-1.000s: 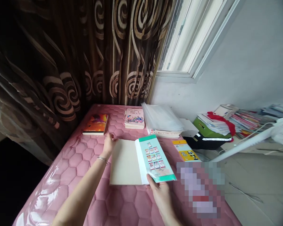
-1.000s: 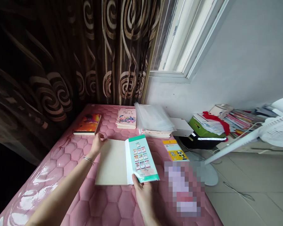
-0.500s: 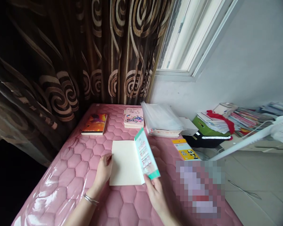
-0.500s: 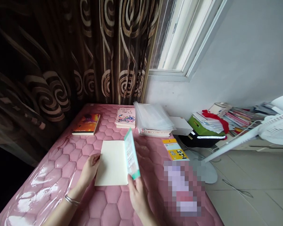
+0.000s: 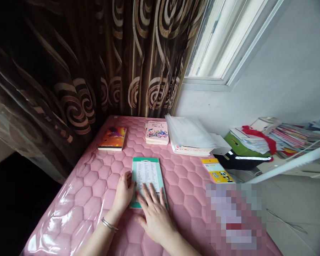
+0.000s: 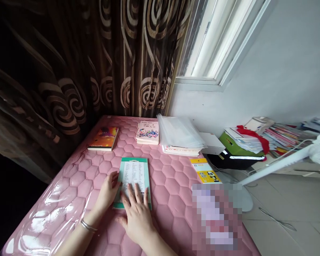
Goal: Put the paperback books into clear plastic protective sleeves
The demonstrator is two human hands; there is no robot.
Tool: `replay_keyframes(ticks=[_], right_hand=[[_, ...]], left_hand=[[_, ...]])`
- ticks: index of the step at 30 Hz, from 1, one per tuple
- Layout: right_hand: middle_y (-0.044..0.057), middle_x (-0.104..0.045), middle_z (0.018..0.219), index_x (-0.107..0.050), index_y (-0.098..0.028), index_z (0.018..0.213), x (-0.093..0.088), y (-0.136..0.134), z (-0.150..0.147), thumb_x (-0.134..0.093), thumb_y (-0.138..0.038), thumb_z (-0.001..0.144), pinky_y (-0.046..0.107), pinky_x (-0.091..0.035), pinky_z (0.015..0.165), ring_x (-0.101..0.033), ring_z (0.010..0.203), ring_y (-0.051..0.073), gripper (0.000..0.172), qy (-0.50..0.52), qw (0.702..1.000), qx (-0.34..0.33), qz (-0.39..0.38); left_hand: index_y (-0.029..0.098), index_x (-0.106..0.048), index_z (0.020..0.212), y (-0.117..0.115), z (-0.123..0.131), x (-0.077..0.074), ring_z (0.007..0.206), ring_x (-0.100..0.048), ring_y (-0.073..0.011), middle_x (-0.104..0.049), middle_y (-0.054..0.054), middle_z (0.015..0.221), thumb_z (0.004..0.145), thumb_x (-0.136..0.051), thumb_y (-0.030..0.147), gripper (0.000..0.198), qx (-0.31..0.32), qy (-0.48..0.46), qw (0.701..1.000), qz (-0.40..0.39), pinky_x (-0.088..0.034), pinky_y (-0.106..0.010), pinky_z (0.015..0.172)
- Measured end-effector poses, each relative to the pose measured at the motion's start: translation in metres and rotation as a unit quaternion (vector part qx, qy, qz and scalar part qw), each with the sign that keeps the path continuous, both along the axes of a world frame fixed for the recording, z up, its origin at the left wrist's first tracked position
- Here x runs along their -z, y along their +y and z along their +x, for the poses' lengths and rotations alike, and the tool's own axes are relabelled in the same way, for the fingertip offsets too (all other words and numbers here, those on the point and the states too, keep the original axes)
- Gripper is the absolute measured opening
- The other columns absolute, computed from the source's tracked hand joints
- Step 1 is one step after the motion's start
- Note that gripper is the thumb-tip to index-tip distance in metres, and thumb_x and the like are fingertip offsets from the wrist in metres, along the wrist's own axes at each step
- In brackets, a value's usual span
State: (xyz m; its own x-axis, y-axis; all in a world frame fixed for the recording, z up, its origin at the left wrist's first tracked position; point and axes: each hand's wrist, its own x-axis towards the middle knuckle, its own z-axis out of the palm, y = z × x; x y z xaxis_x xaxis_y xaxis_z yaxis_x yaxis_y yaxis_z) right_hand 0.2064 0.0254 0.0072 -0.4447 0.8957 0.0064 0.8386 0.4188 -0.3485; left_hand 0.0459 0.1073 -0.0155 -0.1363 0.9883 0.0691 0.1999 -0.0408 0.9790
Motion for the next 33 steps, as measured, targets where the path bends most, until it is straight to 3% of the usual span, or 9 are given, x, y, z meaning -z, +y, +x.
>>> replay_keyframes(ticks=[3,6,13,18,22,25,28,31,33], right_hand=[[0.002,-0.011,0.161,-0.028,-0.031,0.151,-0.006,0.01,0.007,-0.038,-0.05,0.096,0.062,-0.012,0.117,-0.009,0.148,0.032,0.058,0.002,1.0,0.014,-0.007],[0.007,-0.014,0.161,-0.027,-0.023,0.152,-0.01,0.039,0.018,-0.034,-0.048,0.098,0.06,-0.013,0.117,-0.01,0.148,0.032,0.06,-0.017,0.996,0.084,-0.018],[0.006,-0.011,0.162,-0.018,-0.019,0.154,0.002,0.106,0.048,-0.026,-0.049,0.098,0.064,-0.006,0.115,-0.003,0.149,0.031,0.063,-0.045,0.983,0.168,-0.049],[0.013,-0.043,0.149,-0.044,-0.014,0.143,0.021,0.106,0.048,-0.036,-0.035,0.097,0.046,-0.031,0.111,-0.042,0.132,0.029,0.052,0.036,0.976,0.207,0.055],[0.014,-0.055,0.137,-0.059,-0.015,0.13,0.026,0.103,0.041,-0.04,-0.023,0.093,0.045,-0.037,0.106,-0.052,0.123,0.028,0.043,0.085,0.962,0.241,0.101],[0.013,-0.05,0.142,-0.065,-0.019,0.121,0.01,0.096,0.036,-0.044,-0.019,0.09,0.047,-0.039,0.105,-0.051,0.124,0.029,0.038,0.065,0.96,0.25,0.108],[0.014,-0.051,0.142,-0.068,-0.018,0.117,-0.02,0.079,0.021,-0.047,-0.026,0.091,0.046,-0.039,0.105,-0.052,0.123,0.03,0.034,0.05,0.969,0.224,0.09],[0.023,-0.059,0.13,-0.063,-0.007,0.123,-0.053,0.057,-0.007,-0.046,-0.05,0.091,0.045,-0.044,0.101,-0.056,0.119,0.034,0.056,0.05,0.988,0.144,0.027],[0.032,-0.058,0.126,-0.058,0.002,0.124,-0.072,0.047,-0.026,-0.054,-0.057,0.085,0.049,-0.048,0.093,-0.06,0.112,0.04,0.071,0.008,0.989,0.145,-0.005]], left_hand=[[0.017,-0.059,0.109,0.0,0.002,0.009,0.11,-0.061,-0.0244,-0.064,-0.013,0.112,0.074,-0.053,0.01,0.036,-0.008,0.073,0.997,0.022,-0.047,-0.043,0.098],[0.017,-0.059,0.107,0.0,0.003,0.01,0.108,-0.061,-0.0238,-0.064,-0.012,0.109,0.074,-0.052,0.005,0.037,-0.005,0.095,0.995,0.02,-0.048,-0.041,0.096],[0.017,-0.06,0.099,0.009,0.003,-0.019,0.1,-0.066,-0.0226,-0.069,-0.012,0.105,0.063,-0.061,-0.004,0.042,-0.029,0.097,0.993,-0.067,-0.05,-0.033,0.088],[0.016,-0.061,0.09,0.036,0.001,-0.034,0.084,-0.068,-0.0256,-0.071,-0.008,0.083,0.059,-0.071,0.004,0.035,-0.024,0.083,0.978,-0.189,-0.05,-0.029,0.067],[0.014,-0.062,0.081,0.051,-0.002,-0.034,0.065,-0.066,-0.0224,-0.064,-0.002,0.06,0.063,-0.076,0.019,0.023,-0.004,0.051,0.973,-0.224,-0.047,-0.027,0.055],[0.014,-0.062,0.069,0.051,-0.004,-0.038,0.05,-0.059,-0.0177,-0.055,0.002,0.045,0.064,-0.078,0.028,0.022,0.046,0.011,0.966,-0.254,-0.045,-0.026,0.048],[0.015,-0.06,0.069,0.046,-0.004,-0.045,0.047,-0.057,-0.014,-0.056,0.002,0.049,0.063,-0.079,0.035,0.028,0.081,-0.037,0.959,-0.27,-0.047,-0.026,0.049],[0.016,-0.055,0.072,0.042,-0.001,-0.053,0.046,-0.053,-0.0101,-0.056,0.004,0.052,0.064,-0.079,0.036,0.031,0.095,-0.076,0.958,-0.261,-0.044,-0.023,0.049],[0.017,-0.054,0.074,0.04,0.004,-0.061,0.047,-0.052,-0.0088,-0.055,0.005,0.054,0.065,-0.079,0.037,0.033,0.101,-0.092,0.96,-0.246,-0.042,-0.022,0.049]])
